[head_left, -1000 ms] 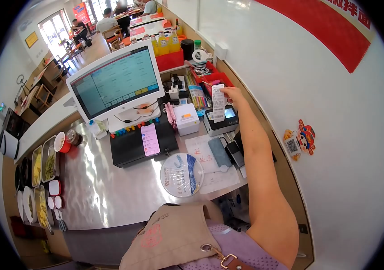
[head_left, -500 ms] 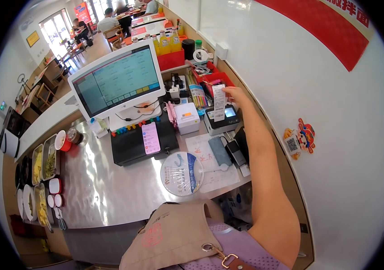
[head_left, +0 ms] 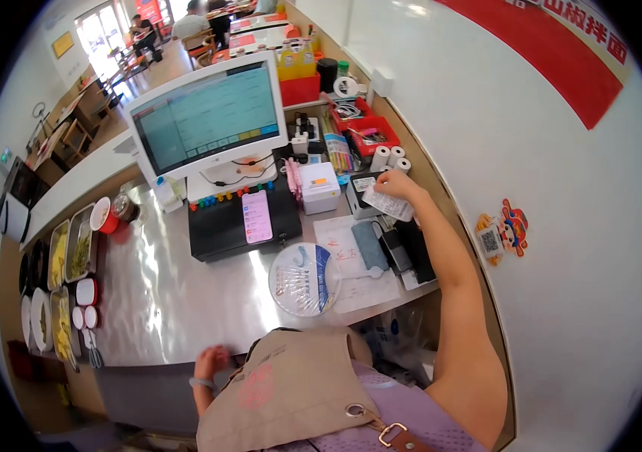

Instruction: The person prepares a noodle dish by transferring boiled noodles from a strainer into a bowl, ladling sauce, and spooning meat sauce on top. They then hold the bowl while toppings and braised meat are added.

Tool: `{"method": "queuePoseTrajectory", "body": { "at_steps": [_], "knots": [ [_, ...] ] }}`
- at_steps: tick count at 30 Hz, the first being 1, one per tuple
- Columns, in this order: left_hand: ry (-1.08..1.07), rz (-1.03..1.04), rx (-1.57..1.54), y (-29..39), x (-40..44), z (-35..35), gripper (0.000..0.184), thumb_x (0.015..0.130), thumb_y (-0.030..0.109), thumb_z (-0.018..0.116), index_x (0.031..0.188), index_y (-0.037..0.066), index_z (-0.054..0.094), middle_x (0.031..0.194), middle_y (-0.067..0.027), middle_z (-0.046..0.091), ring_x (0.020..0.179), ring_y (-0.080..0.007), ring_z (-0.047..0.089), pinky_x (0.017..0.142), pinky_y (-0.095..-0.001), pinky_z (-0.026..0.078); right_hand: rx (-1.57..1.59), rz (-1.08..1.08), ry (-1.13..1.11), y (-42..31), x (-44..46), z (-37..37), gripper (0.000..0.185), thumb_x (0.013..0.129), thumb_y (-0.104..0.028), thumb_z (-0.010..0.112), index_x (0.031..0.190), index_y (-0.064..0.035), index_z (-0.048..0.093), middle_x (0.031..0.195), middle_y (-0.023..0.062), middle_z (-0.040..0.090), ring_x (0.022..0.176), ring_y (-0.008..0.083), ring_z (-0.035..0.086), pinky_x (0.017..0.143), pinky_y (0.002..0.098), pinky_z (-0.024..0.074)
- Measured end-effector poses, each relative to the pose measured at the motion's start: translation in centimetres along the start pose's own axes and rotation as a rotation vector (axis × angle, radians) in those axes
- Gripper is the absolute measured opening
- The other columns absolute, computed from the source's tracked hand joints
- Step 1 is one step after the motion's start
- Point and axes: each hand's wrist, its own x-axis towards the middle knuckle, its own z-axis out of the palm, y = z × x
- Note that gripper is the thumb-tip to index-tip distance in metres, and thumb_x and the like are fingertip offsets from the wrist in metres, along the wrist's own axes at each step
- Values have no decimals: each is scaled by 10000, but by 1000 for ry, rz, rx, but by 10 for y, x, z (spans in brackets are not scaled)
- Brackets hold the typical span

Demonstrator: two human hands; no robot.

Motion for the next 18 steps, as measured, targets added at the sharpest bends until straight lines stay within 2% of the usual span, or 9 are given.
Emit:
{"method": "queuePoseTrajectory", "body": {
  "at_steps": [1,3,5,6,7,9,13,17,18],
  "knots": [
    [-72,64,121,47,-15,25,319,885,273,483,1010,7,605,805,-99,647,713,-167,617,625,-292,492,-10,-22,-13,-18,-5,4,222,753,-235,641,842,-33,663,806,62,660,684,110,591,640,275,470],
    [-294,246,324,125,-37,68,369,904,288,465,1010,-34,610,847,-116,652,759,-160,608,689,-288,480,657,-119,50,-61,-16,15,192,819,-207,618,851,-19,645,823,22,655,686,66,573,626,231,450],
    [-354,403,340,178,-51,110,387,908,292,466,1036,-43,610,894,-114,650,794,-158,599,758,-287,465,775,-225,90,-107,-29,28,184,845,-179,599,892,-4,633,813,37,658,678,62,578,601,215,442],
    [-374,490,316,196,-50,129,394,913,288,459,1086,-38,596,974,-115,641,857,-155,586,805,-292,448,907,-312,157,-132,-36,34,178,871,-150,579,932,11,622,804,51,661,669,58,582,576,198,435],
    [-416,581,322,216,-51,148,394,923,281,448,1137,-24,576,1059,-109,620,970,-162,566,871,-300,422,900,-339,120,-159,-45,38,178,871,-150,579,932,11,622,804,51,661,669,58,582,576,198,435],
    [-499,692,226,243,-58,182,412,934,279,438,1213,-12,520,1148,-104,582,1089,-162,518,937,-299,383,1173,-375,117,-211,-70,47,171,882,-146,574,972,-1,592,790,55,658,651,59,580,578,189,435],
    [-607,664,-162,264,-51,214,445,941,272,438,1303,15,416,1230,-66,521,1148,-144,471,965,-299,362,1285,-470,65,-281,-97,69,148,883,-160,586,917,-23,541,768,73,654,646,67,586,563,191,443],
    [-563,569,-364,267,-75,199,404,951,263,406,1268,14,445,1206,-70,535,1097,-153,513,946,-317,396,1333,-469,-32,-325,-118,90,175,874,-166,603,899,-28,500,766,89,654,639,70,582,536,191,437],
    [-535,576,-378,268,-78,190,404,951,263,406,1268,14,445,1206,-70,535,1097,-153,513,946,-317,396,1332,-471,-61,-331,-119,96,170,868,-150,608,913,-25,502,779,96,657,665,76,587,576,195,445]
  ]
}}
